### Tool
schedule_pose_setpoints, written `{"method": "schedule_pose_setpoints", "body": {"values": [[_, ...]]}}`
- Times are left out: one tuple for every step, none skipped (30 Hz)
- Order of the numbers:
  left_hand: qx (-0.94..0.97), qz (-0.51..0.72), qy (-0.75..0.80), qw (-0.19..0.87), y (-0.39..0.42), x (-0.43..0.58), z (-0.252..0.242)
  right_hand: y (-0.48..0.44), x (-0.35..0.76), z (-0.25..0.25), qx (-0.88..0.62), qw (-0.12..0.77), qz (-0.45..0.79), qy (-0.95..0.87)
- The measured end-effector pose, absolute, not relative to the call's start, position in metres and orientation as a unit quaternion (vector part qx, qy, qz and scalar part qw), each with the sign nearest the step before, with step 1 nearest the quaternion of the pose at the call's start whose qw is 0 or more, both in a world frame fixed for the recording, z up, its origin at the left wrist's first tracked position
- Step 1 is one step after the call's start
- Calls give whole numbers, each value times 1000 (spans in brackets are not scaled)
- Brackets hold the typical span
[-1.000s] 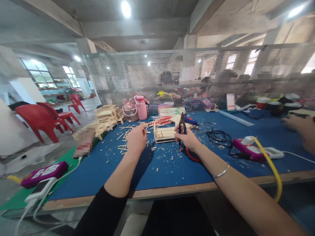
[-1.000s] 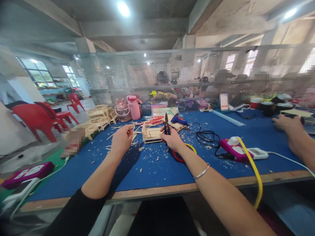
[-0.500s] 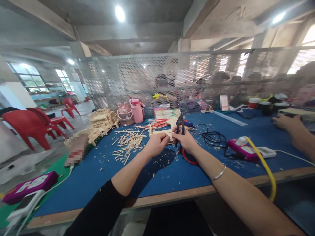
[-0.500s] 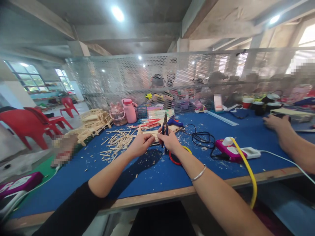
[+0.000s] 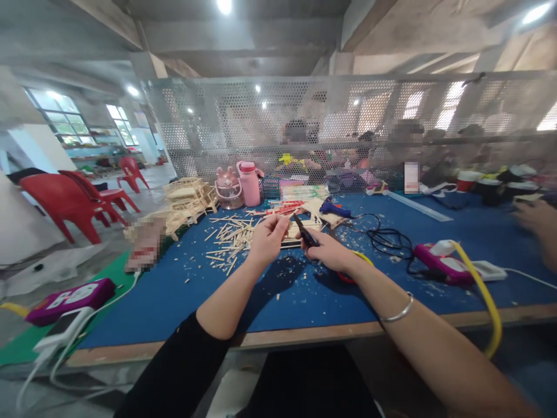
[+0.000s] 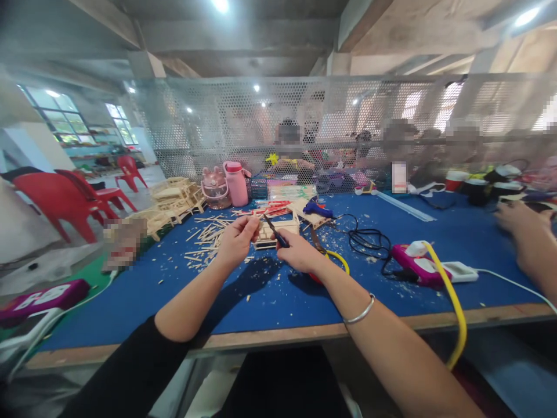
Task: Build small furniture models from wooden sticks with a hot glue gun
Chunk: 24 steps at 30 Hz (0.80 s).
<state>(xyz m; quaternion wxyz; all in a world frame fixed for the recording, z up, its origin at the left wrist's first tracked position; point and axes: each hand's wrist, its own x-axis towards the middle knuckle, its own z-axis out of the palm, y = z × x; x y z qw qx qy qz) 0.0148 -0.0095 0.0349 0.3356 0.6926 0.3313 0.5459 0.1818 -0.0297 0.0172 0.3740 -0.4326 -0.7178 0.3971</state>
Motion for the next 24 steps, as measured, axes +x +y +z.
{"method": "schedule_pose_setpoints", "body": {"values": [[697, 543, 329, 332, -10, 15, 35, -31, 182, 18, -439, 373, 390, -718], [703, 540, 327, 329, -11, 15, 35, -32, 181, 19, -444, 372, 384, -719], [709, 535, 323, 326, -11, 15, 35, -33, 181, 20, -447, 371, 378, -721], [715, 530, 321, 323, -12, 15, 35, -33, 181, 21, -449, 367, 374, -723], [721, 525, 320, 321, -12, 15, 35, -34, 181, 21, -451, 365, 369, -726], [726, 519, 321, 318, -13, 15, 36, -34, 181, 21, -451, 363, 365, -729], [729, 515, 323, 314, -13, 14, 36, -34, 181, 21, -450, 365, 362, -730], [732, 512, 326, 311, -14, 14, 37, -34, 182, 21, -448, 369, 358, -731], [734, 510, 327, 309, -14, 14, 37, -33, 182, 21, -445, 375, 354, -732], [735, 508, 326, 308, -14, 14, 38, -33, 182, 20, -442, 381, 348, -733], [737, 507, 325, 307, -14, 14, 38, -33, 182, 20, -441, 386, 344, -734], [739, 506, 322, 307, -14, 14, 38, -32, 183, 19, -440, 388, 340, -735], [741, 506, 320, 306, -14, 14, 37, -32, 183, 19, -439, 390, 336, -736], [742, 505, 319, 303, -14, 14, 37, -32, 183, 18, -439, 390, 331, -739], [744, 506, 319, 298, -14, 13, 37, -32, 183, 18, -438, 390, 328, -740], [746, 507, 321, 287, -14, 13, 36, -32, 183, 17, -437, 391, 324, -743], [752, 506, 325, 271, -15, 13, 35, -32, 183, 17, -435, 393, 317, -746], [760, 502, 329, 250, -15, 13, 35, -32, 183, 17, -434, 395, 305, -750], [769, 497, 333, 227, -16, 12, 34, -32, 183, 17, -433, 398, 288, -755], [777, 492, 337, 203, -16, 12, 34, -31, 183, 16, -434, 401, 268, -761], [784, 486, 341, 182, -17, 12, 34, -31, 183, 16, -434, 403, 246, -767], [789, 481, 345, 166, -17, 12, 34, -30, 183, 15, -434, 404, 227, -773], [790, 479, 349, 155, -17, 12, 34, -29, 184, 15, -435, 403, 214, -776], [790, 479, 354, 149, -17, 12, 33, -28, 184, 14, -435, 401, 208, -779]]}}
